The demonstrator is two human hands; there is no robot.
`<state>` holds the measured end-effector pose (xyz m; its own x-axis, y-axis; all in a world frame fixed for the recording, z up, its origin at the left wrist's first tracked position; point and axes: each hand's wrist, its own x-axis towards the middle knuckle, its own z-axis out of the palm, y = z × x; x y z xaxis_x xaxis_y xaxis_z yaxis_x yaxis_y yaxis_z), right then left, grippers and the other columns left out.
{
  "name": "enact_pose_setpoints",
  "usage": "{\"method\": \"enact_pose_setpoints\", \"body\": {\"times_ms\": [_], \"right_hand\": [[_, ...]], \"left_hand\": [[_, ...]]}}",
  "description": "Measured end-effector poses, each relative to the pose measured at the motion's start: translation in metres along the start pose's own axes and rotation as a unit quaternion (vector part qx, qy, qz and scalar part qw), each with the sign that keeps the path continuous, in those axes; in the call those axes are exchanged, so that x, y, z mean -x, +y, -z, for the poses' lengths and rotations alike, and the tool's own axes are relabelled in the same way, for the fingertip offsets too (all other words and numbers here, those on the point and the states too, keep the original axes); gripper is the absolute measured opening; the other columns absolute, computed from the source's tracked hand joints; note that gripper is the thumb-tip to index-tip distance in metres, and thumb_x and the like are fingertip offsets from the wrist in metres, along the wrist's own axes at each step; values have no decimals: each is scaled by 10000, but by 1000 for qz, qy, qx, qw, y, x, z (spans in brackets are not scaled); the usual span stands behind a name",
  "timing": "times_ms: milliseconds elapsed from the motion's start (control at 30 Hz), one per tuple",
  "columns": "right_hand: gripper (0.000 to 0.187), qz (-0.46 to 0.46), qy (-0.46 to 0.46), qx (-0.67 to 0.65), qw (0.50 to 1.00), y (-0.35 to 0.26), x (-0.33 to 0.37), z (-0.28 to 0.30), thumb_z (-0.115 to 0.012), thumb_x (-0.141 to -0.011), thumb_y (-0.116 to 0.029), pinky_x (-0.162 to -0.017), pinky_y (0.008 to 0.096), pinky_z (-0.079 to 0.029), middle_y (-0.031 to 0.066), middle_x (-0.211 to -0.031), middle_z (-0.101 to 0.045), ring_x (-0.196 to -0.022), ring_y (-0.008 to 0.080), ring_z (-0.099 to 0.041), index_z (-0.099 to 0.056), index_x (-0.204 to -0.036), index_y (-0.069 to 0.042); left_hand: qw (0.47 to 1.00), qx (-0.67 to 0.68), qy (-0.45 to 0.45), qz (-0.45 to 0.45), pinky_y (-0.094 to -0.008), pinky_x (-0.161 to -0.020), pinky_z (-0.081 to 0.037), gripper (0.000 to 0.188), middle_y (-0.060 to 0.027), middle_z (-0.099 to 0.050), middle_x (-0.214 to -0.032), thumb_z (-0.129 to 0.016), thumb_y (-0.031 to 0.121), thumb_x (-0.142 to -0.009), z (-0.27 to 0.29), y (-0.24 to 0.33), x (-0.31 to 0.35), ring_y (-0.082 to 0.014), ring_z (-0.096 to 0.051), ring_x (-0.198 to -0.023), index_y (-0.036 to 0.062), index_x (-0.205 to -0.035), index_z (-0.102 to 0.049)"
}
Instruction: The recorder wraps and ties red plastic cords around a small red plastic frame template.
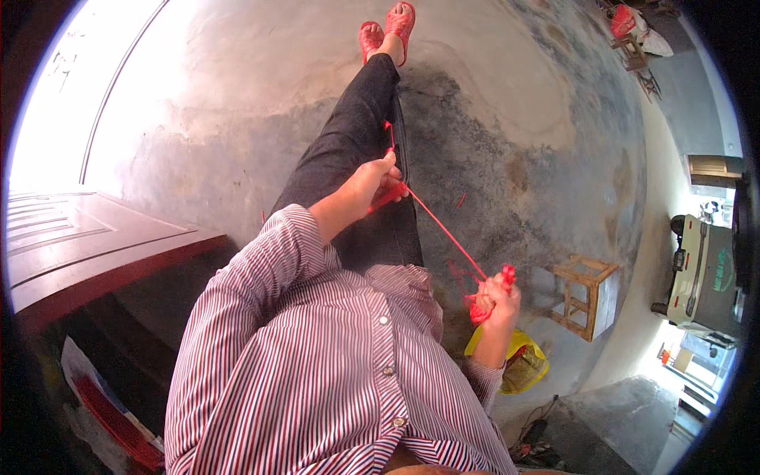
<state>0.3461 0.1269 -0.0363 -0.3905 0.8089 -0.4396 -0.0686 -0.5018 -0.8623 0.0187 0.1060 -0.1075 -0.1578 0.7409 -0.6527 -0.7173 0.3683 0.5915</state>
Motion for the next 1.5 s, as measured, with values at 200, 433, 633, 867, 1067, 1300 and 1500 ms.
{"method": "enact_pose_setpoints", "body": {"times_ms": [200, 433, 633, 867, 1067, 1300, 1500], "right_hand": [[148, -32, -22, 243, 969, 67, 14, 35, -620, -832, -153, -500, 235, -328, -26, -624, -494, -547, 50, -430, -593, -737, -42], [269, 69, 89, 340, 934, 72, -45, 12, -592, -901, -273, -584, 306, -423, 35, -729, -562, -647, 129, -513, -581, -1033, -40], [263, 244, -106, 524, 809, 19, -95, -109, -623, -859, -232, -669, 408, -483, 125, -794, -621, -739, 296, -614, -564, -1022, -35], [340, 366, -34, 425, 827, 38, -159, -110, -680, -720, -58, -865, 387, -463, 148, -1011, -593, -998, 305, -580, -595, -1048, -41], [297, 253, -146, 395, 871, 82, -156, -114, -660, -719, -13, -817, 349, -476, 144, -1000, -603, -947, 287, -606, -647, -1016, -17], [298, 97, -18, -58, 993, 17, -91, 16, -568, -907, -134, -992, 421, -411, 153, -1154, -604, -1118, 269, -560, -559, -1187, -35], [99, 211, 131, -254, 935, -13, -19, 237, -592, -907, -170, -505, 268, -376, -35, -707, -443, -543, 83, -380, -503, -893, -129]], "left_hand": [[995, 70, 51, 40, -400, -655, -509, 424, -120, -548, -726, -424, 396, -982, -10, 9, 10, -249, -576, -658, 34, -774, -505], [948, -277, 41, -149, -274, -644, -439, 246, -10, -561, -773, -628, 279, -882, -3, 0, 22, -132, -495, -641, 38, -865, -584], [971, -201, -100, -81, -207, -487, -360, 158, 17, -560, -713, -685, 173, -843, -46, 13, 56, -49, -459, -564, 38, -906, -632], [681, -524, 169, -483, -386, -691, -503, 90, -146, -613, -840, -672, 58, -759, 4, 32, 18, -332, -617, -782, 46, -840, -634], [844, -466, 32, -262, -323, -801, -518, 157, -142, -675, -954, -627, 75, -805, 14, -11, 14, -256, -658, -901, 2, -943, -642], [896, -396, -18, -201, -252, -688, -500, 179, -49, -662, -819, -694, 93, -823, 18, -14, 16, -107, -608, -746, 0, -971, -653], [903, -383, -39, -190, -253, -680, -494, 191, -39, -661, -825, -719, 102, -806, 18, -13, 25, -102, -596, -737, 1, -954, -655]]}}
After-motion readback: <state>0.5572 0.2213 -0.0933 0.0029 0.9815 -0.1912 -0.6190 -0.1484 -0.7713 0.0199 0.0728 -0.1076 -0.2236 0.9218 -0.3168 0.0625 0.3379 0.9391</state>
